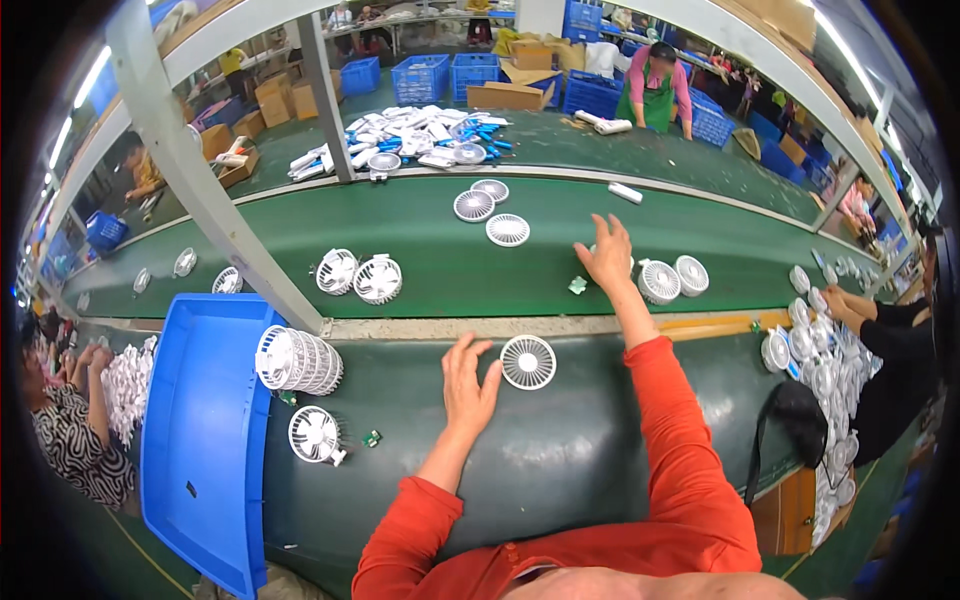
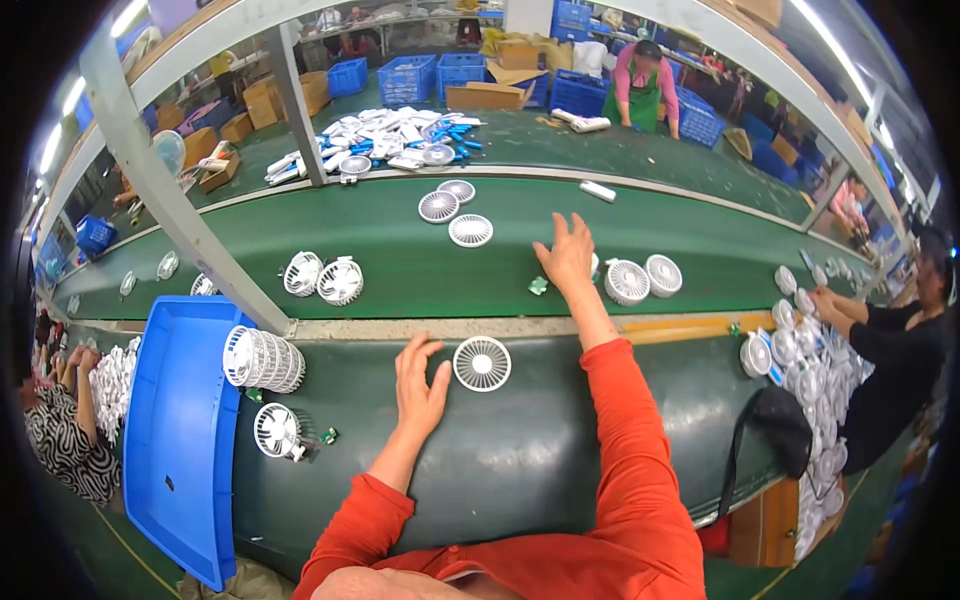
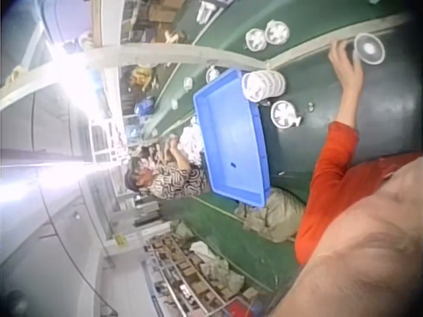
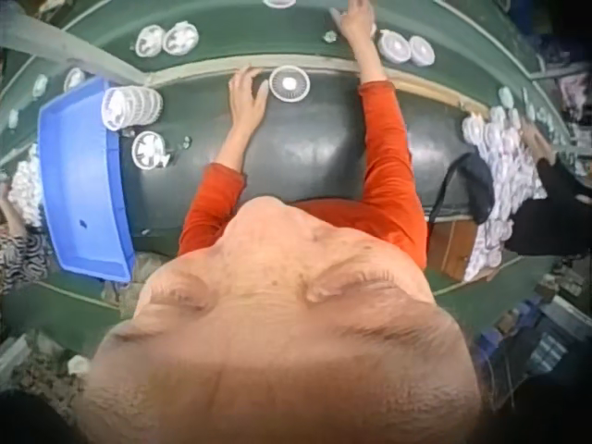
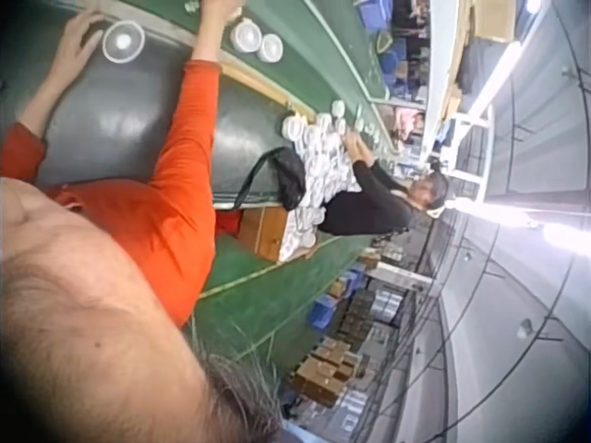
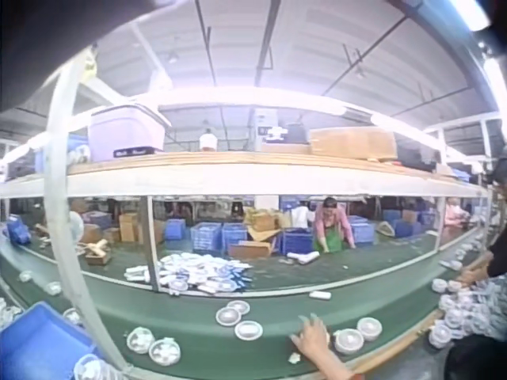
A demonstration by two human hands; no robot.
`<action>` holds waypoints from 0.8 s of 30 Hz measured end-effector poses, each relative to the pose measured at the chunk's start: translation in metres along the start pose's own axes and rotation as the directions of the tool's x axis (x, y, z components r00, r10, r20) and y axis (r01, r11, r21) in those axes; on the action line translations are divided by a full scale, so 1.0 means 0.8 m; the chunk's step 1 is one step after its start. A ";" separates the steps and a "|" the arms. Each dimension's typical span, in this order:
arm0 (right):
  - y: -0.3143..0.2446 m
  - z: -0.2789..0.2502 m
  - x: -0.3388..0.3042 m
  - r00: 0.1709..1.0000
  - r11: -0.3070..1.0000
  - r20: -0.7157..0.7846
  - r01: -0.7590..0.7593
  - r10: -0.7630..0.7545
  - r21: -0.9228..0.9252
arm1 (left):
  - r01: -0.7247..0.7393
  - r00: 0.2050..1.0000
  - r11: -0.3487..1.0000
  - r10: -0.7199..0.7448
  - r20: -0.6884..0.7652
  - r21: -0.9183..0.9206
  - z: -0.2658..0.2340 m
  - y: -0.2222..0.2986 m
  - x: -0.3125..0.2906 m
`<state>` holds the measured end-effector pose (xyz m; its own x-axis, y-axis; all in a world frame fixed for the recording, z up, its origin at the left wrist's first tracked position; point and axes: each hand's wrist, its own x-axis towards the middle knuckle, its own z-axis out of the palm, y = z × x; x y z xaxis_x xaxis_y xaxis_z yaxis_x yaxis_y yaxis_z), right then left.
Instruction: The person assembles portable fans by taking fan casings and front grilles from the conveyor, snapping the grilles onto the casings by hand, and stacking the assembled fan parts on the table.
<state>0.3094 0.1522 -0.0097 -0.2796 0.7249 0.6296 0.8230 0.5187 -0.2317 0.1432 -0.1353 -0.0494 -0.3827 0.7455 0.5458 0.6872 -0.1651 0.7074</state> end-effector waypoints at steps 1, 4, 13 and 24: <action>-0.011 0.017 0.019 1.000 1.000 0.000 0.013 -0.013 0.007 | 0.012 1.000 1.000 -0.012 0.008 0.003 -0.002 0.000 -0.001; -0.043 0.088 0.071 0.983 0.969 0.139 0.085 -0.119 0.230 | 0.021 1.000 1.000 -0.021 0.017 -0.006 -0.002 0.003 -0.002; -0.112 0.221 0.195 0.781 0.965 0.596 -0.260 0.189 0.035 | 0.071 0.992 0.997 -0.067 0.112 -0.038 -0.007 0.009 0.009; -0.098 0.194 0.148 0.817 0.978 0.577 -0.105 -0.019 0.181 | 0.083 0.993 0.997 -0.083 0.085 -0.003 -0.005 0.005 0.009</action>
<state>0.1352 0.2680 -0.0319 -0.5293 0.8435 0.0911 0.7447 0.5133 -0.4266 0.1406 -0.1332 -0.0412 -0.3843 0.8088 0.4451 0.6513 -0.1042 0.7516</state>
